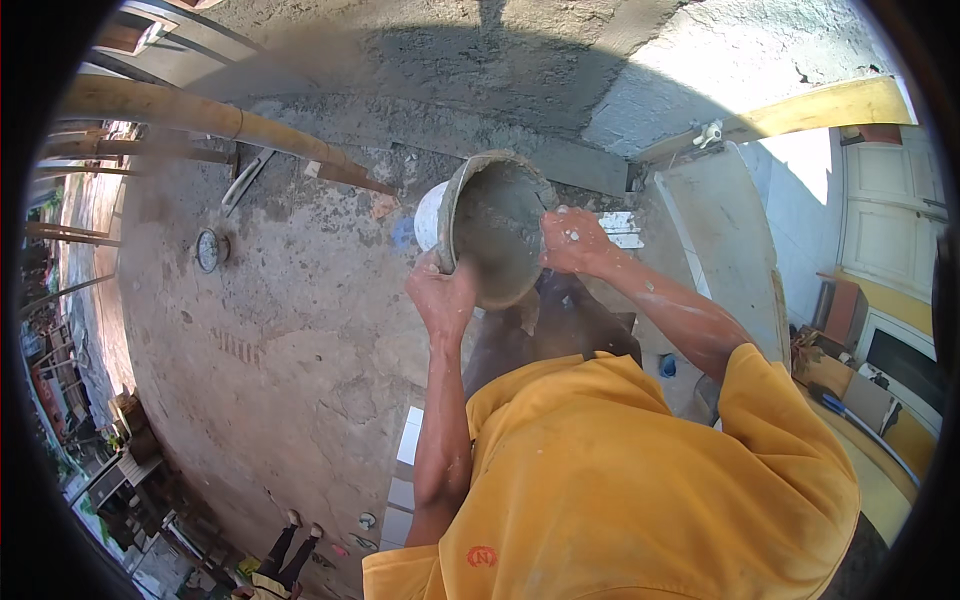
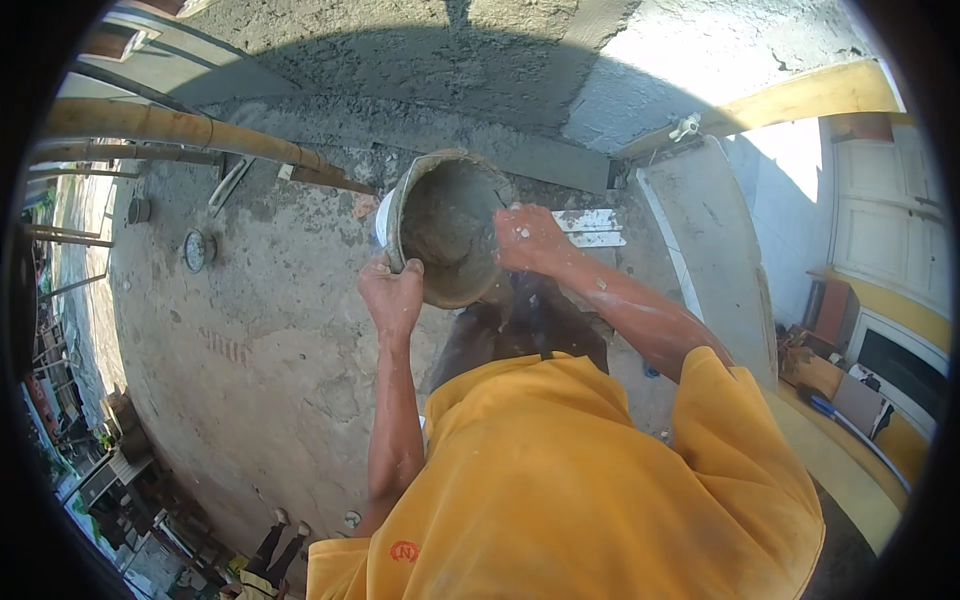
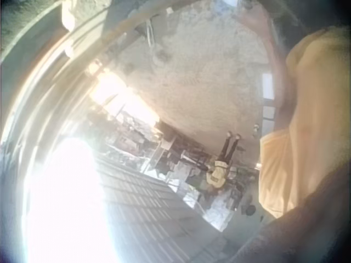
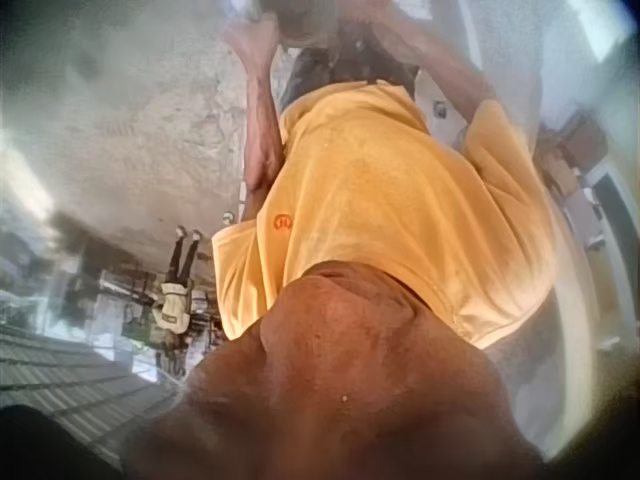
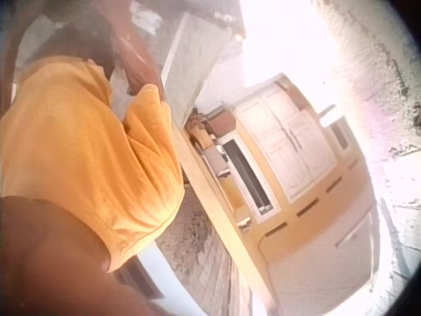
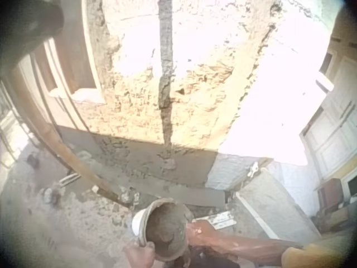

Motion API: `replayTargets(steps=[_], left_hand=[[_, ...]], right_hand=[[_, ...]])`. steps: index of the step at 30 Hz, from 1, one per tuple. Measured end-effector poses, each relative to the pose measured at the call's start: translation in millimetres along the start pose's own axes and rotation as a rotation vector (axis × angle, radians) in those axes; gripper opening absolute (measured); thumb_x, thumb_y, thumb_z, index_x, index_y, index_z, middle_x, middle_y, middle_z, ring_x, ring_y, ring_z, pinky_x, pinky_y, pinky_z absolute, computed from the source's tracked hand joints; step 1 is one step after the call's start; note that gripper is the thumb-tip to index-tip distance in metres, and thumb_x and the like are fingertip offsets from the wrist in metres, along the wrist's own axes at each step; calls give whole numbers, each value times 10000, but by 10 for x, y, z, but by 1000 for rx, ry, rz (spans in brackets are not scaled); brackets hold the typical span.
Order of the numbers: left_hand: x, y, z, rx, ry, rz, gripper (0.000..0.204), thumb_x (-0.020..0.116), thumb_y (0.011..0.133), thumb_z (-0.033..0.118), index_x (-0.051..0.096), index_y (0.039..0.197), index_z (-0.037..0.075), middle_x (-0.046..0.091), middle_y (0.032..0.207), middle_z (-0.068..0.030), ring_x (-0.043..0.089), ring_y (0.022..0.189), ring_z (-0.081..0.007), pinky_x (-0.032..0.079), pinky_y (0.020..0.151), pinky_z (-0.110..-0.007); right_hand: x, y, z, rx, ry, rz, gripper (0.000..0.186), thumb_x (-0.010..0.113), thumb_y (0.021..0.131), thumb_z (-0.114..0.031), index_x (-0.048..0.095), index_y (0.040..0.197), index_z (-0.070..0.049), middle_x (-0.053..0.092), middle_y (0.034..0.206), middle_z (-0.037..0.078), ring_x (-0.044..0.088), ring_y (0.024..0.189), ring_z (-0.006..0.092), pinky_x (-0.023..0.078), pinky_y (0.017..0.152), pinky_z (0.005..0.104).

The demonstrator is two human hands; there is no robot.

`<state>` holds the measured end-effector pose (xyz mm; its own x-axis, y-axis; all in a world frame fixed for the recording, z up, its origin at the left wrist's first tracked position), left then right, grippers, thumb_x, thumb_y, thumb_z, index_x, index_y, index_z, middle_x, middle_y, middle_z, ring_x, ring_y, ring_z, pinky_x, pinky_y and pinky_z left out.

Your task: The person plasters a wall by scooping wet cement from a bucket with a trowel and applying it onto the wall surface.

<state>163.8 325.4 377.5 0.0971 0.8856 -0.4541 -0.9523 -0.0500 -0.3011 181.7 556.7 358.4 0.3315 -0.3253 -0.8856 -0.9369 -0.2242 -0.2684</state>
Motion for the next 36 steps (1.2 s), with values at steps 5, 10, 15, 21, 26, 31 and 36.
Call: replayTargets(steps=[5,10,15,21,26,31,36], left_hand=[[109,-91,-264,47,-128,95,208,638,782,12,716,957,-69,716,793,-88,626,710,-154,520,706,-354],[-119,-165,-634,-128,-399,139,190,648,781,0,704,935,-95,695,820,-58,612,741,-147,509,705,-326],[-28,-157,-877,-292,-411,234,167,661,775,-14,672,922,-93,677,839,-79,600,729,-148,496,684,-315],[-23,-345,-1472,-548,-475,385,170,665,759,-54,626,925,-55,654,831,-73,596,685,-162,488,624,-312],[-220,-764,-1832,-727,-513,610,143,644,749,-77,620,874,-12,618,765,-30,550,600,-127,411,526,-302],[-410,-1320,-2024,-786,-380,814,194,618,688,-85,658,868,-25,629,782,-24,531,597,-141,418,558,-319],[-489,-1541,-2174,-765,-93,845,225,620,651,-73,690,865,-64,680,809,-53,575,647,-165,466,614,-337]], right_hand=[[813,-23,-291,221,458,-257,391,674,810,-265,695,1003,75,709,1027,296,690,1003,451,551,883,484],[378,-151,-570,215,519,-210,385,661,835,-270,693,1008,73,702,1009,308,685,993,463,542,892,498],[316,13,-287,169,428,-48,351,644,850,-275,694,966,52,704,974,293,681,963,463,537,870,517],[-254,448,-176,80,113,-94,346,641,877,-276,674,981,53,705,936,289,685,939,457,542,845,522],[-779,821,-251,-197,159,-160,335,668,901,-272,663,1022,40,694,839,266,695,862,433,549,797,506],[-1060,1504,215,-232,795,-746,293,707,921,-267,681,951,24,695,749,114,679,680,227,557,657,367],[-1788,2427,1780,285,760,56,246,711,953,-266,675,907,-27,644,679,27,586,509,91,453,414,256]])
Point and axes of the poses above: each hand's wrist, its own y-axis towards the middle knuckle, its own x-axis out of the palm, z = x × y, the point moved 1 cm from there along y, towards the middle knuckle
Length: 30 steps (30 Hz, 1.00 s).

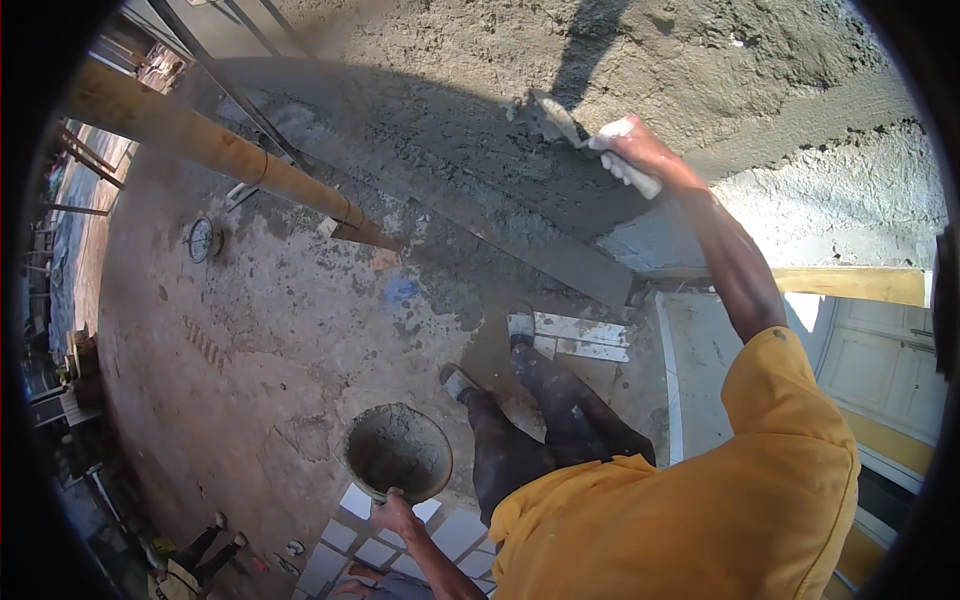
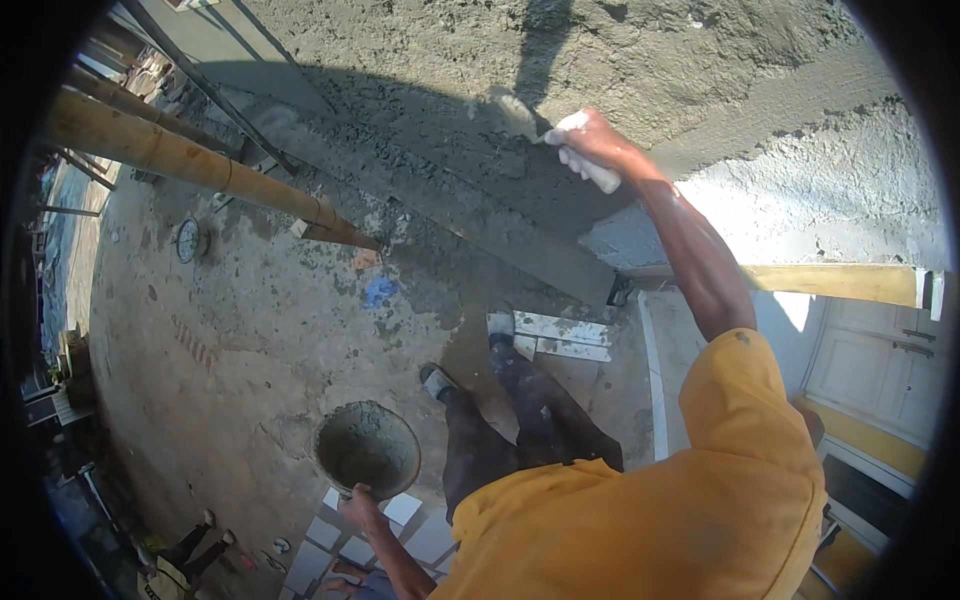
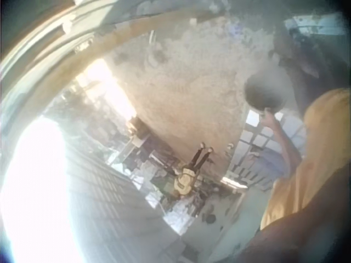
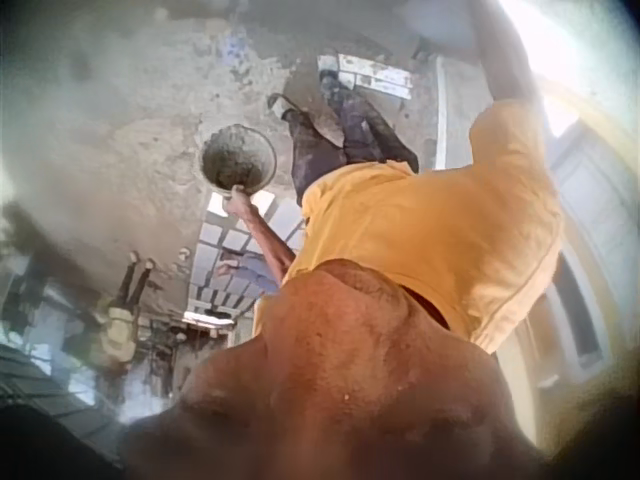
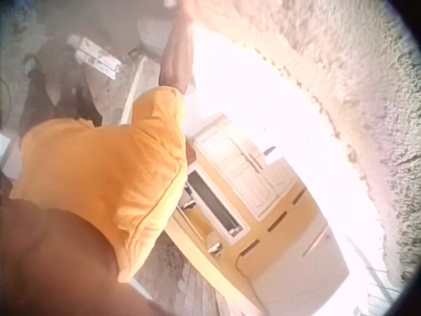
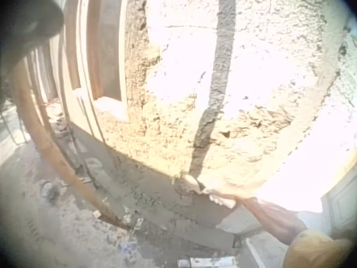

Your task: The person plasters a wall by scooping wet cement from a bucket with a trowel and applying it onto the wall surface.

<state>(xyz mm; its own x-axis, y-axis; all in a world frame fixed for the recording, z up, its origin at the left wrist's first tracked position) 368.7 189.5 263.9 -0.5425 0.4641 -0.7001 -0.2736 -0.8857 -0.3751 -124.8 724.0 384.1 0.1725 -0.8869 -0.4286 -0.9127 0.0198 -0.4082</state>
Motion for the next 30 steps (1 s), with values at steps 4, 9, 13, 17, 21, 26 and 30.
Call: replayTargets(steps=[4,9,13,17,21,26,30], left_hand=[[83,-90,149,-119,-25,-65,199,655,666,-16,665,861,-55,648,779,-45,573,623,-148,428,533,-328],[871,123,156,-47,53,-227,231,699,669,4,685,861,-124,685,800,-101,605,699,-197,500,670,-381],[1460,-296,1025,140,1,-455,239,721,712,23,690,893,-129,713,842,-138,637,726,-208,516,698,-383],[1602,-770,1796,405,53,-634,219,713,749,49,699,901,-108,722,821,-138,657,734,-209,525,712,-392],[1620,-1055,2207,732,51,-630,224,686,762,50,709,936,-89,741,837,-193,708,745,-272,539,737,-408],[1238,-1414,2706,878,0,-702,259,670,756,41,717,983,-73,739,846,-221,727,770,-337,544,757,-416],[1213,-1232,2534,928,-66,-738,206,648,785,16,725,965,-45,711,787,-68,614,704,-128,509,691,-327]], right_hand=[[-1241,-1265,-900,-231,-229,240,281,687,966,-315,709,923,-38,599,639,-3,521,484,55,403,437,235],[-643,-2040,-672,137,-562,339,383,709,886,-351,702,1007,13,678,814,127,656,776,251,518,706,406],[522,-2138,165,-141,-764,-357,338,641,820,-256,665,1014,19,708,934,244,677,949,451,529,856,534],[1723,-2079,610,-335,-793,-297,248,652,795,-166,691,951,23,718,890,225,702,892,424,557,816,504],[2086,-2075,612,-642,-780,34,147,660,770,-118,710,809,15,724,877,209,719,883,382,572,773,467],[1634,-2264,110,-686,-893,136,152,672,756,-123,724,797,13,727,865,206,723,895,376,578,771,469],[1836,-2154,452,-250,-863,-284,277,680,751,-201,719,864,48,720,916,263,712,935,423,575,808,485]])
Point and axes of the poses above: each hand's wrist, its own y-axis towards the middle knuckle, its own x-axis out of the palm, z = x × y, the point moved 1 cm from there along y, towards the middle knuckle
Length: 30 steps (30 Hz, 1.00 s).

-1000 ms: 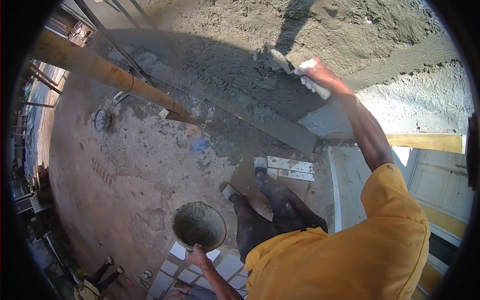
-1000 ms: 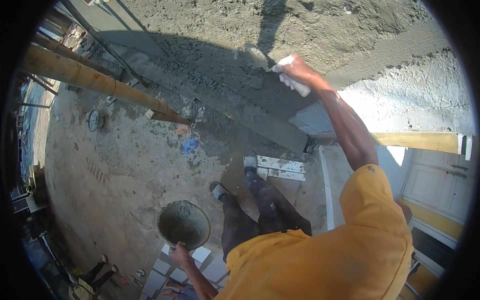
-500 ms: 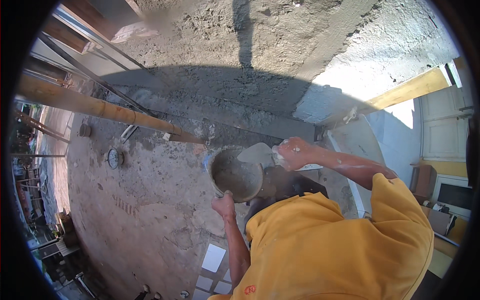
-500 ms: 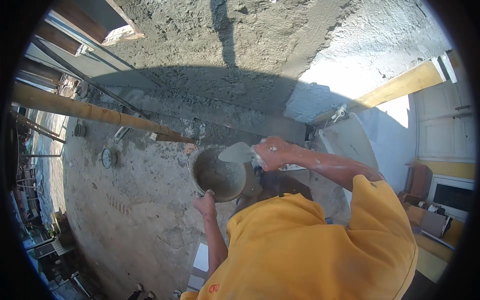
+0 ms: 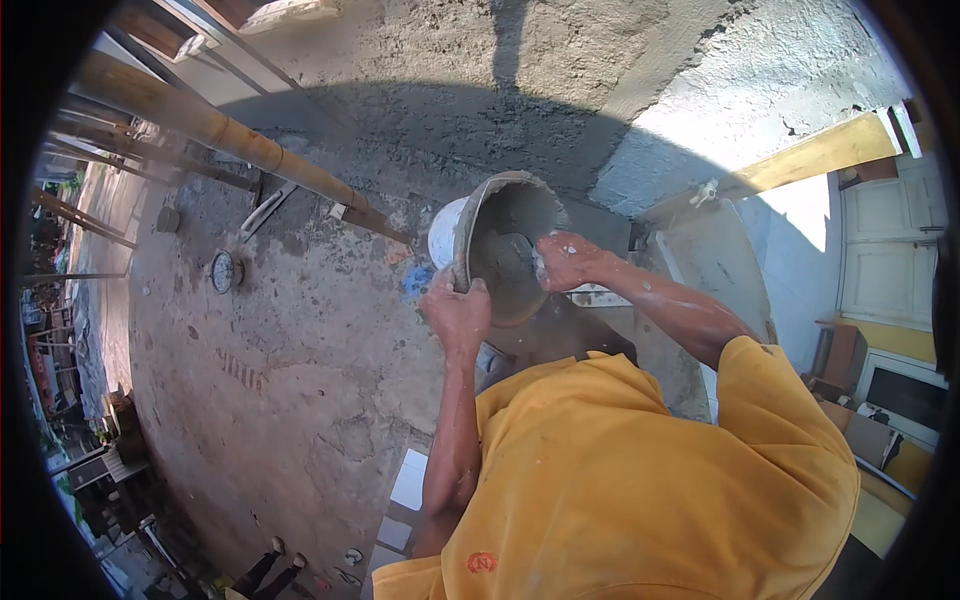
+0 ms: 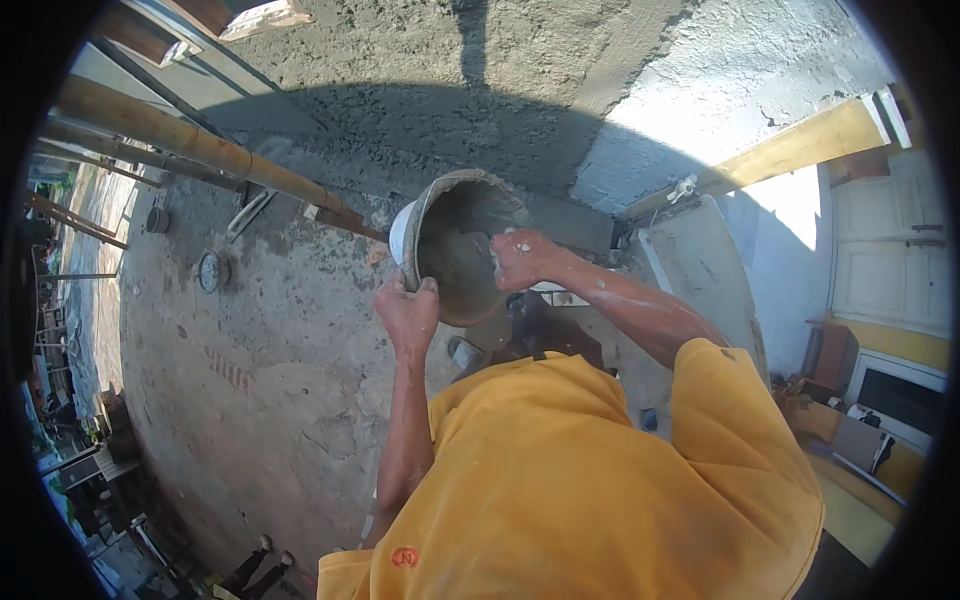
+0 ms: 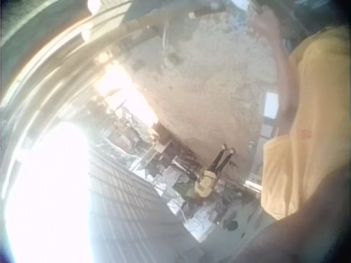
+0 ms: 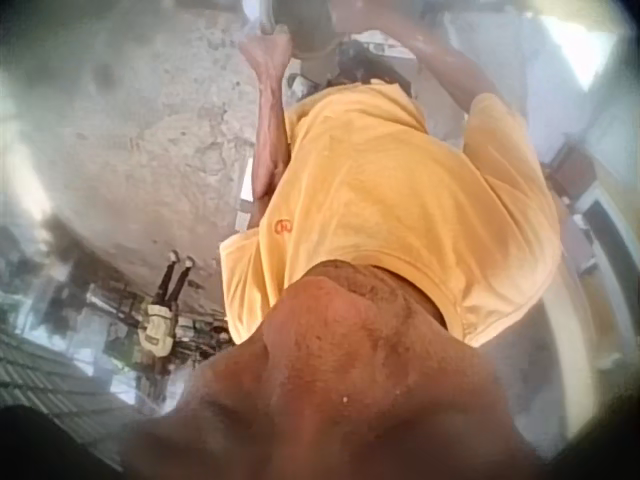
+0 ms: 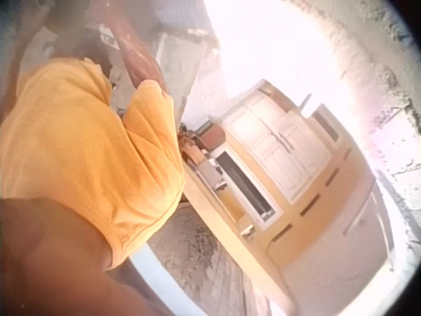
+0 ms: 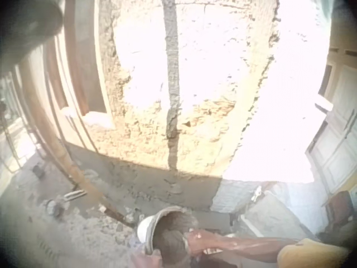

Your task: The person plasters a wall by scooping wet cement from a bucket with a trowel and applying it onto the wall surface.

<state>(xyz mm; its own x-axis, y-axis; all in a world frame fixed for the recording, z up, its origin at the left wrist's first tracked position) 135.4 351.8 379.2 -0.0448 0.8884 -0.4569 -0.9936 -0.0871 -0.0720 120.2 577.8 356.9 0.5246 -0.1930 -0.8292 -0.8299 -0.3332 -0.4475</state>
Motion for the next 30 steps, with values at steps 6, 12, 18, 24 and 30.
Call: replayTargets(steps=[6,12,18,24,30], left_hand=[[-296,-200,-349,-171,-155,45,207,663,769,31,696,949,-65,694,778,-139,612,682,-203,511,703,-374],[-411,-519,-968,-392,-398,162,180,653,803,-41,679,980,-55,690,870,-42,622,753,-114,509,660,-286],[-522,-849,-1649,-701,-343,327,254,685,762,-30,687,1009,-86,710,928,-95,648,807,-167,520,721,-324],[-883,-1285,-1784,-918,-330,587,249,681,751,-47,658,995,-94,681,912,-82,602,714,-157,481,629,-320],[-1175,-2079,-2072,-1013,-215,801,294,604,706,-46,665,993,-52,678,926,-89,660,759,-191,540,645,-335]], right_hand=[[360,-163,-661,6,474,-30,367,647,849,-253,690,1034,61,701,964,301,693,965,453,549,859,498],[472,-140,-895,117,356,27,366,630,886,-299,688,1016,39,698,991,298,671,986,465,522,911,520],[-69,-2,-991,50,190,113,348,635,899,-299,684,1016,25,695,971,300,679,969,454,531,864,525],[-1015,222,-1143,-278,284,1,350,688,917,-324,663,975,21,681,793,216,698,828,390,551,765,459],[-1488,980,-470,-264,879,-568,245,693,964,-252,692,963,-7,647,680,60,613,535,121,503,494,290]])
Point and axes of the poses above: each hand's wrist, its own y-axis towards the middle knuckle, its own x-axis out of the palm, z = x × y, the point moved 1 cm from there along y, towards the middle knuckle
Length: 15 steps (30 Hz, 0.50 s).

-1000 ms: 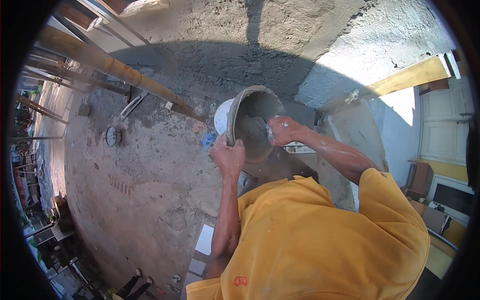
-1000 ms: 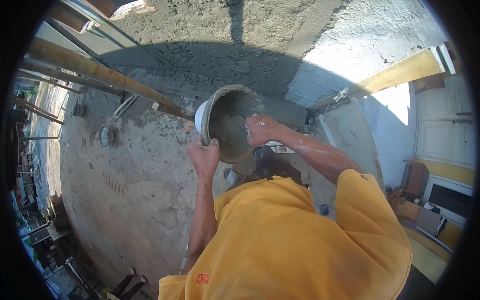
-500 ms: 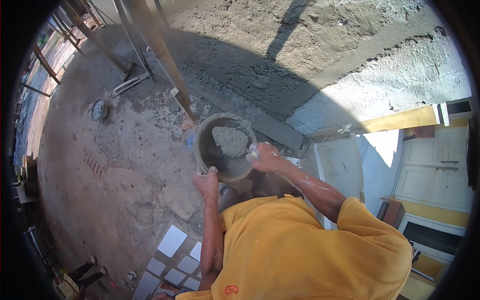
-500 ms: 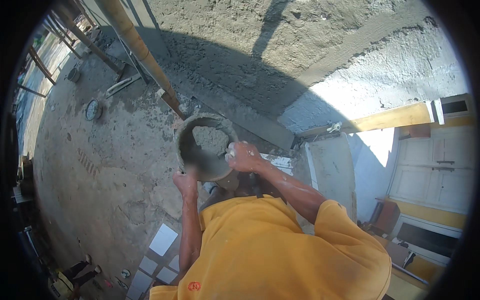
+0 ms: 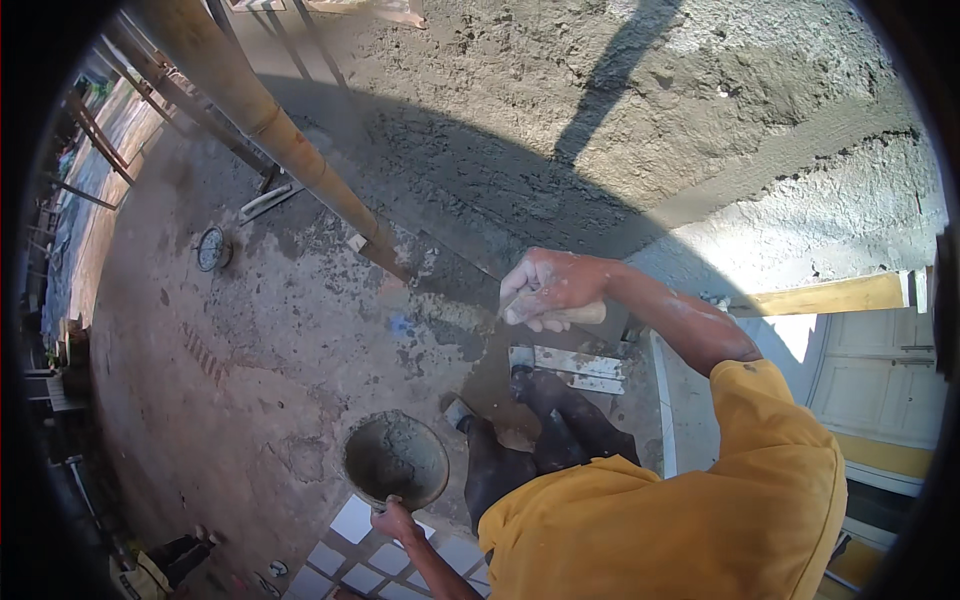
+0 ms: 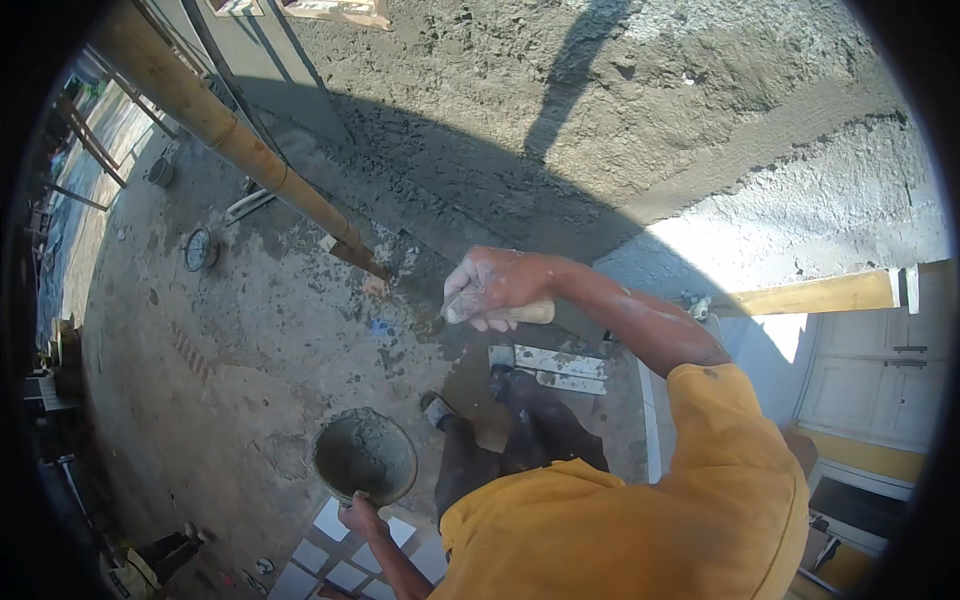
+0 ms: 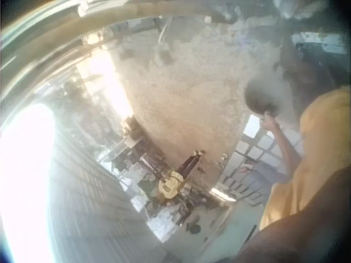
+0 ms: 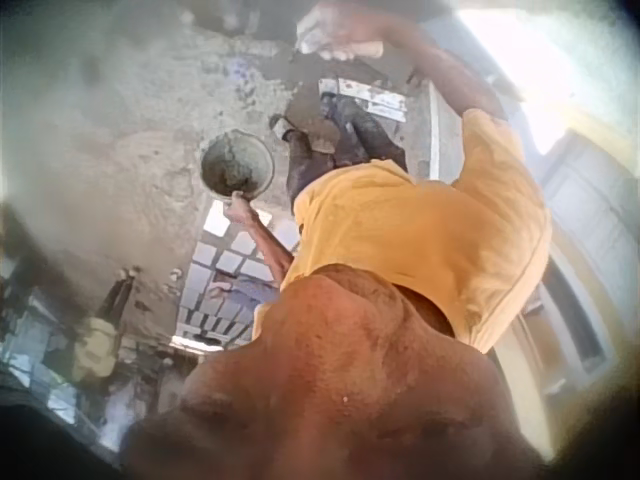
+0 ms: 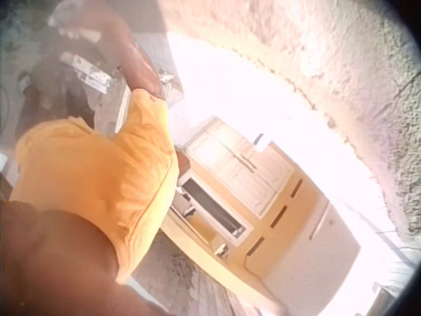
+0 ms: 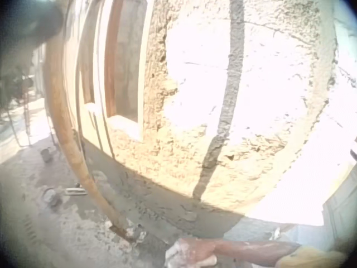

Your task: The person plasters a wall by scooping wet cement from a bucket with a trowel and applying it onto the wall surface.

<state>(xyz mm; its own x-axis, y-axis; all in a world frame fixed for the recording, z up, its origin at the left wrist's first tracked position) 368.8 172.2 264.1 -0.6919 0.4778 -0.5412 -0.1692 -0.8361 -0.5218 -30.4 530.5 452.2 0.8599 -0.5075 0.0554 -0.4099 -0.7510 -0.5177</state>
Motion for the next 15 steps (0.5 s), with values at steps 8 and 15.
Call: replayTargets(steps=[8,15], left_hand=[[-103,-219,-104,30,94,63,275,635,693,-54,700,959,-75,692,842,-57,602,705,-160,478,644,-331],[982,-221,230,136,324,-156,250,715,703,42,673,878,-132,697,793,-134,632,702,-225,514,682,-392]], right_hand=[[-1916,-1120,488,-121,-258,1046,252,643,984,-228,670,833,-27,619,627,12,535,465,85,399,403,241],[-415,-1441,944,343,-832,691,466,675,852,-322,643,1169,17,672,1054,238,628,1091,385,510,911,484]])
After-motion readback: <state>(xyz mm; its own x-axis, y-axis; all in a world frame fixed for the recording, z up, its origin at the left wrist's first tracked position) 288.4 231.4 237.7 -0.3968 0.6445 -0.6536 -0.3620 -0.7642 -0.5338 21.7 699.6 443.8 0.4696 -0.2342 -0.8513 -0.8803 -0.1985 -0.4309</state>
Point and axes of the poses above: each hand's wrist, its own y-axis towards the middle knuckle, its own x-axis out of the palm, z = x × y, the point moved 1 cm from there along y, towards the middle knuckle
